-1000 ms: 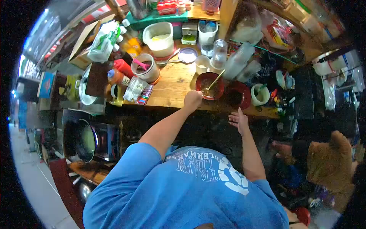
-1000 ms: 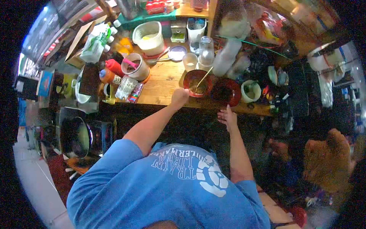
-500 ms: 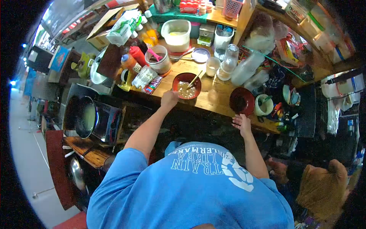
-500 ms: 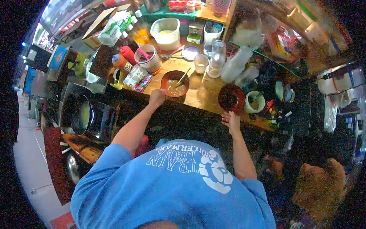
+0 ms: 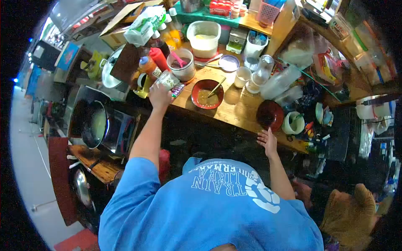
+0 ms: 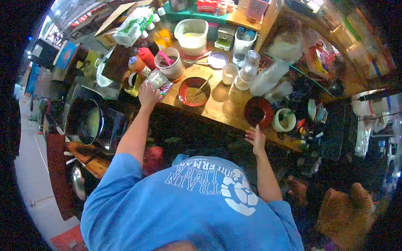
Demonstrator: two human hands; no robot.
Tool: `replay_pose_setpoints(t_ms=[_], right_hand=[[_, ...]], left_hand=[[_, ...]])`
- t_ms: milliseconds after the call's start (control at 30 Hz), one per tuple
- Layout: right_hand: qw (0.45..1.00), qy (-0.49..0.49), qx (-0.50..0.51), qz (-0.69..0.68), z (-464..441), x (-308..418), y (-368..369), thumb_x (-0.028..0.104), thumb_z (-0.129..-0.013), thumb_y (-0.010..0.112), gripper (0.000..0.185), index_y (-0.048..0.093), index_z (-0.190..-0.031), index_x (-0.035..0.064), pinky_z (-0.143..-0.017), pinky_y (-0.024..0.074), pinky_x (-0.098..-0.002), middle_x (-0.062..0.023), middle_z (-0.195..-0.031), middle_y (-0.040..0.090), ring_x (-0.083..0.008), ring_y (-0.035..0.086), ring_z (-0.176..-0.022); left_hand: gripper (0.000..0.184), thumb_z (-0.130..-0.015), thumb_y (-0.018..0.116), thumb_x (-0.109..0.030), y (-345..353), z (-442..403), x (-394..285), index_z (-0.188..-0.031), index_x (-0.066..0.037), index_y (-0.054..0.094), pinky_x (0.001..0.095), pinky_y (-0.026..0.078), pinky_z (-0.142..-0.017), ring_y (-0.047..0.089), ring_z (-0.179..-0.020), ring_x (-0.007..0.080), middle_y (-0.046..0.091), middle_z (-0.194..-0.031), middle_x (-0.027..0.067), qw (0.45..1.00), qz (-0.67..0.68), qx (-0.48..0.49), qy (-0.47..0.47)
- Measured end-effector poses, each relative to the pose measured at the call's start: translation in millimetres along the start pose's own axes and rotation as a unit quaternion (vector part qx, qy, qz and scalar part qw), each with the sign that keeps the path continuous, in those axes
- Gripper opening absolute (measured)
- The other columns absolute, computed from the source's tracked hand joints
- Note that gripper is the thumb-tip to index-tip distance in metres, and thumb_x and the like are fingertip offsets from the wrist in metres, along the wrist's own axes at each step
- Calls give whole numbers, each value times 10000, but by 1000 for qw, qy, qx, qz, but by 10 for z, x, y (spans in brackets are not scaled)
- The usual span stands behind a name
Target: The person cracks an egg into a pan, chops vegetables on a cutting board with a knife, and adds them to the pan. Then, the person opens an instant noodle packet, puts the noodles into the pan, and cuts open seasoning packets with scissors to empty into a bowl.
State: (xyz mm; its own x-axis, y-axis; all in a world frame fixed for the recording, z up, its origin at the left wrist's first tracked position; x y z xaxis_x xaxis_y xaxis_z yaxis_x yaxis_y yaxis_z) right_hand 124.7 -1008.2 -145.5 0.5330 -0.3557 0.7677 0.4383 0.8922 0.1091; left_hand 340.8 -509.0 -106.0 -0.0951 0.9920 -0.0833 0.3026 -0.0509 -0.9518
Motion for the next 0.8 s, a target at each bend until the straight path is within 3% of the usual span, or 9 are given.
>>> replay_pose_setpoints(t_ms=[67, 133, 233, 300, 500, 600, 700, 733, 800], right_hand=[[1000, -6, 4, 4, 44, -59, -27, 436, -1000, 515, 472, 589, -1162, -1, -698, 562, -335, -117, -997, 693, -170, 653, -810], [1000, -12, 9, 7, 65, -166, -81, 392, -1012, 512, 425, 582, -1162, 1, -694, 561, -333, -116, -996, 696, -166, 653, -806], [997, -13, -3, 73, 148, -348, -166, 339, -1026, 491, 353, 570, -1126, 11, -748, 555, -344, -118, -1006, 685, -181, 646, -837], [997, 12, -33, 66, 219, -429, -172, 277, -1024, 505, 264, 581, -1062, 27, -695, 559, -318, -111, -1000, 704, -162, 652, -776], [997, 33, -26, 68, 315, -614, -76, 289, -1015, 519, 252, 566, -1020, 42, -733, 556, -323, -112, -996, 679, -161, 631, -817], [998, 38, -19, 56, 295, -673, -10, 285, -1009, 525, 250, 568, -1006, 39, -744, 557, -341, -114, -998, 678, -167, 631, -819], [997, 41, -36, 59, 280, -725, 56, 276, -1003, 529, 242, 570, -998, 37, -746, 560, -358, -120, -991, 682, -177, 634, -818], [997, 41, -37, 57, 271, -752, 58, 276, -1003, 529, 242, 570, -998, 37, -746, 560, -358, -120, -991, 682, -177, 634, -818], [996, 59, -27, 56, 264, -803, 31, 279, -993, 540, 245, 573, -1008, 37, -748, 560, -359, -119, -982, 689, -181, 639, -816]], left_hand=[[563, -739, 751, -309, 32, -98, 127, -1176, -22, 542, 516, 468, -945, 524, -1186, 376, 558, -1213, 179, 999, -9, -5, 31], [703, -715, 774, -316, 71, -217, 204, -1276, -32, 461, 500, 467, -957, 536, -1165, 394, 538, -1239, 182, 992, 5, 112, 58], [749, -692, 800, -324, 252, -343, 311, -1289, -42, 447, 499, 470, -950, 537, -1171, 393, 530, -1241, 188, 985, 22, 168, 35], [752, -683, 811, -339, 255, -367, 311, -1277, -45, 456, 504, 479, -933, 550, -1147, 395, 532, -1239, 201, 988, 14, 148, 52], [838, -669, 801, -445, 61, -414, 210, -1306, -33, 444, 500, 500, -896, 602, -1065, 415, 610, -1164, 225, 982, 4, 188, 20], [872, -665, 800, -444, -127, -307, 172, -1332, -8, 446, 452, 512, -897, 647, -1023, 413, 652, -1105, 285, 967, 168, 164, -102], [840, -669, 820, -410, 0, -69, 345, -1311, 4, 470, 430, 529, -855, 669, -1002, 381, 671, -1066, 272, 957, 251, 92, -113], [753, -701, 839, -340, -329, 20, 172, -1277, 6, 499, 371, 537, -822, 684, -983, 291, 679, -1070, 227, 923, 319, 121, -180], [706, -730, 826, -297, -268, 313, 238, -1276, 7, 497, 346, 536, -817, 676, -968, 250, 670, -1095, 203, 890, 408, 123, -162]])
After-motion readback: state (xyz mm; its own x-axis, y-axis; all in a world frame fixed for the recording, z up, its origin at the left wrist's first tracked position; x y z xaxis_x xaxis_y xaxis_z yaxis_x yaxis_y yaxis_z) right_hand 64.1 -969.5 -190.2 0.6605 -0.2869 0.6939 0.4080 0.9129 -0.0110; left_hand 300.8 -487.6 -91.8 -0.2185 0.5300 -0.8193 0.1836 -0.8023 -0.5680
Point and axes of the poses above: each hand's wrist, its own z-axis away from the middle knuckle, its own y-axis out of the palm, x = y × z, the point moved 1 cm from there along -z, towards the middle knuckle
